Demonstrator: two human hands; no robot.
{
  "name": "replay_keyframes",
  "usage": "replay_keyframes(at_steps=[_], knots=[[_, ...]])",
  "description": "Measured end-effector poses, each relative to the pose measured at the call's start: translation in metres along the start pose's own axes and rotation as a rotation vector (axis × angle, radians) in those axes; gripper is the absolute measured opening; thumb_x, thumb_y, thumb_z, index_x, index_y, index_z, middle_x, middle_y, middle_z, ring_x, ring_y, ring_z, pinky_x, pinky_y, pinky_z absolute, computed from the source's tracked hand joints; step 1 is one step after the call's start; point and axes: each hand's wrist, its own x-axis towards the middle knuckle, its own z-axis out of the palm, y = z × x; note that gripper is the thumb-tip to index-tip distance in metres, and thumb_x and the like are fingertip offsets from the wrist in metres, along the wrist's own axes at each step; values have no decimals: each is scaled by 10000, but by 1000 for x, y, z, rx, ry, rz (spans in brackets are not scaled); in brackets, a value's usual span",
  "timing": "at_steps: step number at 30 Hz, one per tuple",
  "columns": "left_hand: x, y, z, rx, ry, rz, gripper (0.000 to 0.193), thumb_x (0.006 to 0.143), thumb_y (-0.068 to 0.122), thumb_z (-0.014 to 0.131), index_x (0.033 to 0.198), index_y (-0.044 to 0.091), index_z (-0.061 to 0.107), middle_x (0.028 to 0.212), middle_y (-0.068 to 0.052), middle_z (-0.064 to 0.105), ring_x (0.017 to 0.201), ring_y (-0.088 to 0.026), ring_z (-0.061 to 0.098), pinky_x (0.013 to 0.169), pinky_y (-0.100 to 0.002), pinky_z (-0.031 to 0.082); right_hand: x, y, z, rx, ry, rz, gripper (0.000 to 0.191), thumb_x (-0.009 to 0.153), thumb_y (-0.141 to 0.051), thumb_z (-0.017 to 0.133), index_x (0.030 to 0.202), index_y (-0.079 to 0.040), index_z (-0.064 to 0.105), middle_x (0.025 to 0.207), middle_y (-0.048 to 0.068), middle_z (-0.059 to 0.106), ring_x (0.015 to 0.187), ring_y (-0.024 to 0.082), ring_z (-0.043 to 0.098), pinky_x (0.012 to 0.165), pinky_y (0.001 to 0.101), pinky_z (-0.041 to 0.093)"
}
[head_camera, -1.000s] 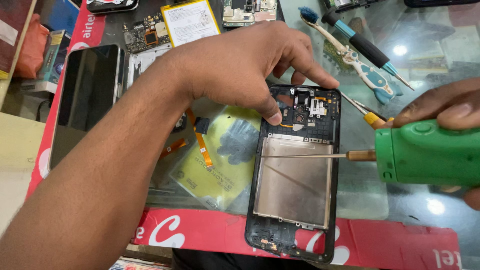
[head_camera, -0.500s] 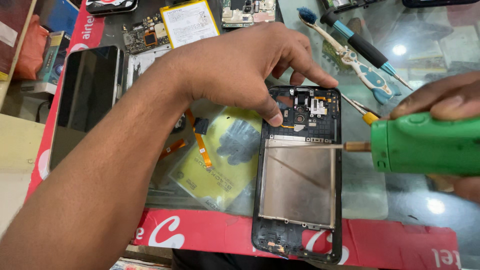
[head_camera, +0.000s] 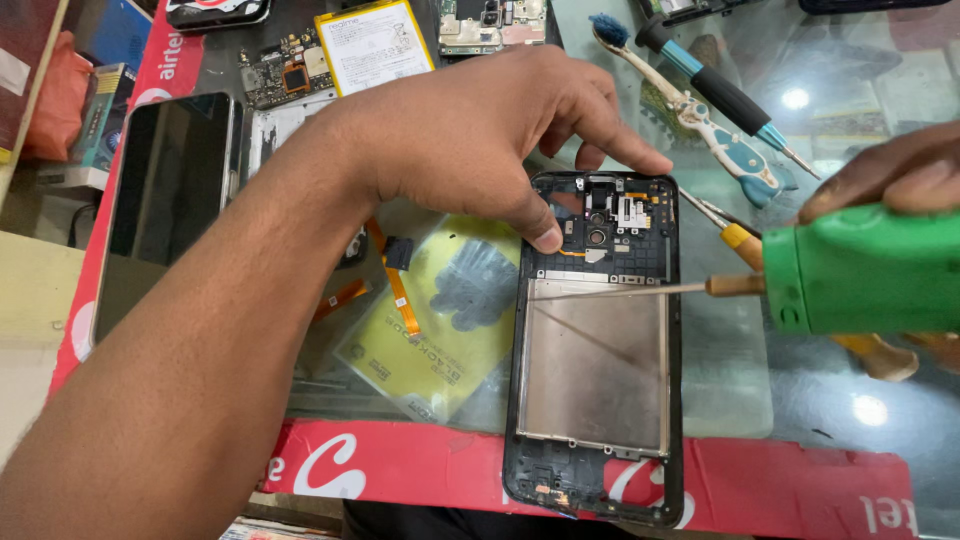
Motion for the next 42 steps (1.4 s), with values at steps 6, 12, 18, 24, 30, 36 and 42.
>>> replay_keyframes(at_steps=[6,12,18,24,30,36,42], knots=[[-1,1,0,3,-8,-12,815,583,65,930,1342,262,706,1019,26,620,924,-158,605,804,-321,533,1,-5,30,-881,-93,-543,819,699,-250,882,1409,-199,478,1281,145,613,1172,303,719,939,411,646],[-2,1,0,-49,6,19,793,601,54,916,1341,249,711,1045,28,625,956,-146,619,845,-316,535,9,-5,24,-878,-217,-492,931,625,-200,942,1425,-211,465,1312,141,612,1185,293,734,960,429,626],[-2,2,0,-22,4,6,808,587,57,922,1341,253,709,1033,25,624,939,-158,601,824,-322,528,15,-19,4,-364,135,204,780,729,-202,866,1381,-30,472,1266,338,593,1120,473,706,877,586,612],[-2,3,-1,-24,1,11,799,590,53,916,1337,247,711,1027,26,624,942,-160,606,831,-315,527,-12,-1,4,-877,-162,-421,887,650,-145,893,1423,-250,470,1336,139,611,1190,319,730,970,437,619],[-2,2,0,-36,4,7,801,588,61,925,1338,244,710,1029,24,623,947,-161,610,835,-313,529,-1,8,-10,-587,36,-282,603,795,-97,796,1348,-151,564,1285,202,676,1110,373,796,855,467,677],[-2,1,0,-29,0,18,799,592,54,919,1339,244,710,1031,21,622,949,-165,609,830,-315,534,7,-8,-20,-614,-128,-12,581,820,-79,771,1354,-10,554,1284,278,621,1122,425,732,887,532,620],[-1,2,0,5,-12,-1,801,582,56,915,1331,257,713,1014,26,621,926,-164,598,803,-315,533,1,5,-11,-848,-161,-375,648,794,-120,794,1380,-84,521,1295,231,627,1106,367,760,882,478,640]])
